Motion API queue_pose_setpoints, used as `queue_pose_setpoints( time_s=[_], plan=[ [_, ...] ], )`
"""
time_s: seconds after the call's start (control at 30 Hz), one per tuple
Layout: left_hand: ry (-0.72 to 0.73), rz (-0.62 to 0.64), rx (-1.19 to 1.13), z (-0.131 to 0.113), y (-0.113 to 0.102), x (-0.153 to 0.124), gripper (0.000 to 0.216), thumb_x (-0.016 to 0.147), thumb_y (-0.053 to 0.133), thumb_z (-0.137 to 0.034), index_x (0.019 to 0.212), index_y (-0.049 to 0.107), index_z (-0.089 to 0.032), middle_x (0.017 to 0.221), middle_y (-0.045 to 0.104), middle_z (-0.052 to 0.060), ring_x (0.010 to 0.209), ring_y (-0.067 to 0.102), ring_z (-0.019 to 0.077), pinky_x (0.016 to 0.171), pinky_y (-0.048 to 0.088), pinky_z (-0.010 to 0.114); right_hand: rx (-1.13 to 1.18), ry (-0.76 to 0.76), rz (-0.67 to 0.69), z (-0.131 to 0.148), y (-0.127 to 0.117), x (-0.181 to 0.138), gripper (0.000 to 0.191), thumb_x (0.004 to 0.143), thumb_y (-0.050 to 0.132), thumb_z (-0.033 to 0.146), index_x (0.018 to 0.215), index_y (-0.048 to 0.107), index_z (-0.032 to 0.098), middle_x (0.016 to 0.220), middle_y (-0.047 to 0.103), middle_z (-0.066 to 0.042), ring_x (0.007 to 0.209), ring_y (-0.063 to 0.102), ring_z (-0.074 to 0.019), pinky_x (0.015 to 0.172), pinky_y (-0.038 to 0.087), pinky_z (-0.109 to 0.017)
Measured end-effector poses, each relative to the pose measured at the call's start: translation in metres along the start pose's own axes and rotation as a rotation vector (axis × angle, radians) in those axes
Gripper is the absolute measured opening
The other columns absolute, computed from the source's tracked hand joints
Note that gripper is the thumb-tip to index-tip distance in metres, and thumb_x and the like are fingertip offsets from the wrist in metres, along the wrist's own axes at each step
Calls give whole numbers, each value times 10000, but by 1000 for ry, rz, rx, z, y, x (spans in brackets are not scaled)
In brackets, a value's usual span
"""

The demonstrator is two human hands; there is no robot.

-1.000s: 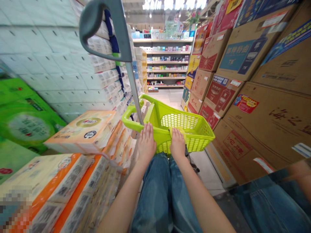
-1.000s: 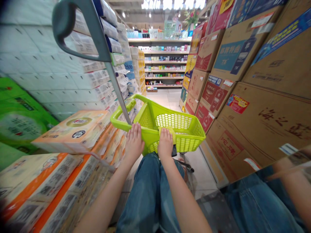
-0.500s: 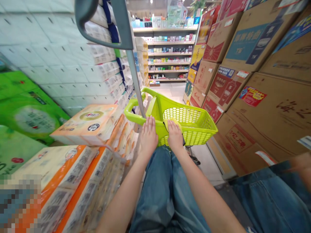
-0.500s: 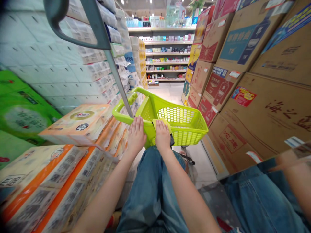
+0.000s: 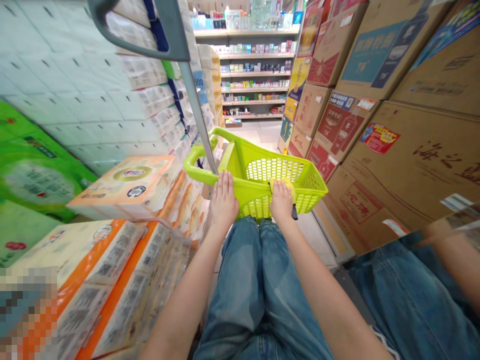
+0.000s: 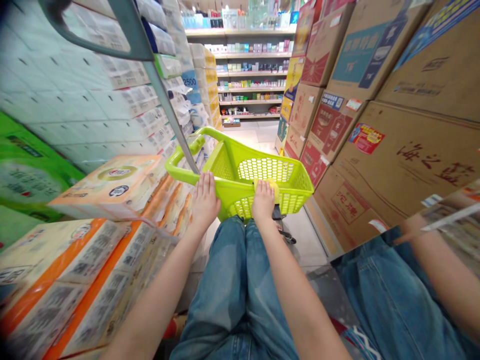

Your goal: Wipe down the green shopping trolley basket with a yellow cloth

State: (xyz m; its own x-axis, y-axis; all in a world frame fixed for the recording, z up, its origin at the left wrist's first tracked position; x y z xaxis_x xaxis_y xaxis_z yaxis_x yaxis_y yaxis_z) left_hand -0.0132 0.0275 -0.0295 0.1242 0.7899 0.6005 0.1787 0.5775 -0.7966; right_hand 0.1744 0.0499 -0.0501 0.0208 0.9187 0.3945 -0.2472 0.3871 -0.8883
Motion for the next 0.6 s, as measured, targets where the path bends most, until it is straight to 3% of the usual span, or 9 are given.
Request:
queue_pose_setpoints(
  time_s=[0.17, 0.27, 0.37, 0.6],
  plan=[
    [4, 17, 34, 1, -2, 0, 737, 829, 413, -96, 1520, 169, -21, 1603, 224, 177, 1506, 117, 250, 1213, 201, 432, 189, -234, 78, 84, -13, 11, 675, 776, 405, -7, 1450, 381, 33, 1498, 437, -168, 1398, 373, -236, 1180, 263, -395],
    [24, 34, 64, 2, -6, -1, 656, 889, 359, -117, 1515, 192, -20, 1595, 242, 184, 1501, 147, 257, 1203, 226, 438, 241, -278, 50, 102, -13, 7, 709, 771, 395, -10, 1476, 336, 39, 1536, 382, -158, 1433, 313, -209, 1201, 227, -387],
    [57, 39, 80, 3, -10, -1, 676, 875, 381, -112, 1517, 188, -20, 1597, 229, 193, 1503, 130, 256, 1206, 218, 429, 227, -300, 3, 84, -7, 2, 727, 766, 358, -27, 1487, 324, 57, 1540, 380, -141, 1437, 309, -192, 1204, 226, -380],
    [63, 34, 56, 4, -7, -2, 792, 805, 444, -99, 1532, 137, -36, 1609, 202, 177, 1505, 116, 259, 1218, 183, 428, 74, -223, -71, -6, 10, -5, 704, 770, 363, -29, 1468, 362, 57, 1500, 442, -138, 1403, 371, -217, 1183, 278, -396]
  ],
)
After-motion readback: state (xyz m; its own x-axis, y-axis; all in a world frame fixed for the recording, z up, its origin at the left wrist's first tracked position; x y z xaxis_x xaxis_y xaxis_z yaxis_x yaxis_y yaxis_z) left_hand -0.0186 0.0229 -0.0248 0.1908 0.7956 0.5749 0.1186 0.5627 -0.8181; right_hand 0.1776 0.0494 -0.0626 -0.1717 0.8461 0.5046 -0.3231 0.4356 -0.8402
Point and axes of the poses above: each hand's wrist, its own x-axis towards the middle knuckle, its own y-axis out of the palm, z = x × y, the point moved 1 cm from there along x, towards the middle knuckle
